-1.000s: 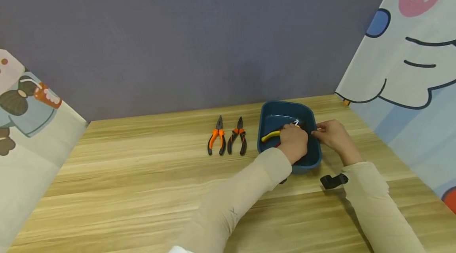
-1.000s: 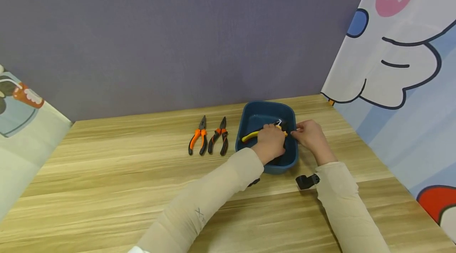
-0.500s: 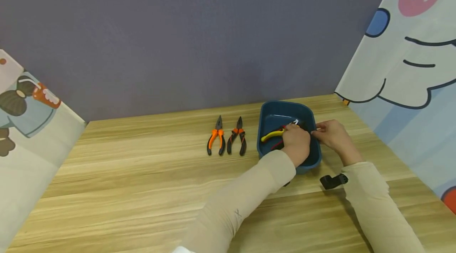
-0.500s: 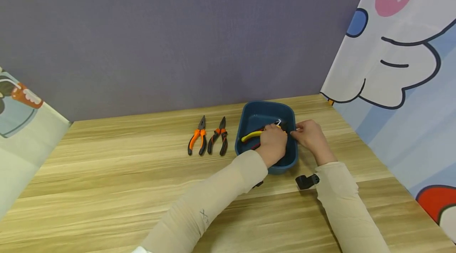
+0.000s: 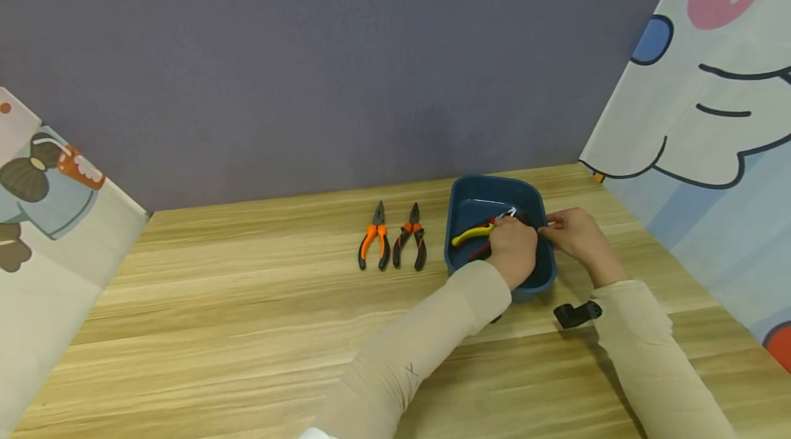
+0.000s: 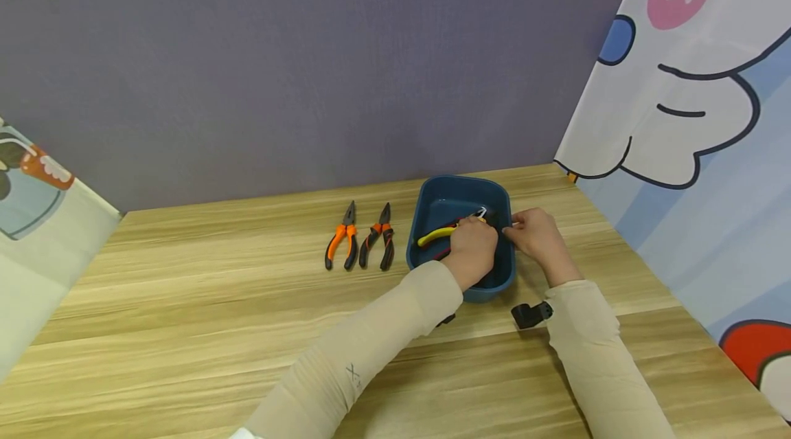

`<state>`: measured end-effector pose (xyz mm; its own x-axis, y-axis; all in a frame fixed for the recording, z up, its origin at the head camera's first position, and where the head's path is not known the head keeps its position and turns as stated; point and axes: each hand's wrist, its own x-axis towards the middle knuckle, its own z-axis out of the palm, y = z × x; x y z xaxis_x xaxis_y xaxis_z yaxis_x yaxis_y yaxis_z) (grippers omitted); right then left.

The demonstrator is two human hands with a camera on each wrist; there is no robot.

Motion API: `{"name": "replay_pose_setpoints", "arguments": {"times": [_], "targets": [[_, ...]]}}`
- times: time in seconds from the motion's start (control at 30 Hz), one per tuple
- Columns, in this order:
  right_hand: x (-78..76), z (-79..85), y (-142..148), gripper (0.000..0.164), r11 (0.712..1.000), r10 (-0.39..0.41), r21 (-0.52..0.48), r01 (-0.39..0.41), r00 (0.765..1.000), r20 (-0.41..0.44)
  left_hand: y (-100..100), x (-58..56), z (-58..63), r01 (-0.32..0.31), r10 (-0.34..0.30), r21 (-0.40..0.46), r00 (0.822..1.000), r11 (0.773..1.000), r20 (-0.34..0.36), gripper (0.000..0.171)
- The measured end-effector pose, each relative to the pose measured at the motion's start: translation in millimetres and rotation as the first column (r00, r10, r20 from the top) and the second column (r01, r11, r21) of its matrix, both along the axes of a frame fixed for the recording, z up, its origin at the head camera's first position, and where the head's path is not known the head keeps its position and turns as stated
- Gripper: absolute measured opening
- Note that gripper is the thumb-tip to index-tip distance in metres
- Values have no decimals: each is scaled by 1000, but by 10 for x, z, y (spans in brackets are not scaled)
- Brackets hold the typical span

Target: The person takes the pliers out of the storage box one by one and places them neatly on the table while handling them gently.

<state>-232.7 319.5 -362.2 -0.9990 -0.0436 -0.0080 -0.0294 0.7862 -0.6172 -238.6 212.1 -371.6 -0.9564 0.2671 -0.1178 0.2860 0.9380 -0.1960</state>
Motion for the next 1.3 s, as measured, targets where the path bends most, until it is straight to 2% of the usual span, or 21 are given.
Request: {"name": "replay_pose_setpoints", "arguments": {"times": [0.47, 0.73, 1.03, 1.23, 1.3], "targets": [[-7, -9, -1, 45, 1000, 8, 9, -8, 1000, -10, -19, 6, 30, 7, -6, 50, 1000, 999, -21, 28], [-15, -22, 2, 44, 1000, 6, -2, -6, 1000, -21, -120, -21, 128, 112, -110, 44, 993, 993, -50, 27], [-28, -23, 12, 44, 1000, 13, 2, -13, 1000, -20, -232, -65, 182, 99, -100, 99, 995, 990, 3, 36], [-31, -35, 15, 43, 1000, 12, -2, -12, 1000, -16, -318, -42, 251, 84, -89, 156, 996, 984, 25, 42], [-30, -40, 13, 44, 1000, 10, -7, -10, 1000, -10, -352, -30, 272, 82, -88, 181, 996, 980, 22, 38]]}}
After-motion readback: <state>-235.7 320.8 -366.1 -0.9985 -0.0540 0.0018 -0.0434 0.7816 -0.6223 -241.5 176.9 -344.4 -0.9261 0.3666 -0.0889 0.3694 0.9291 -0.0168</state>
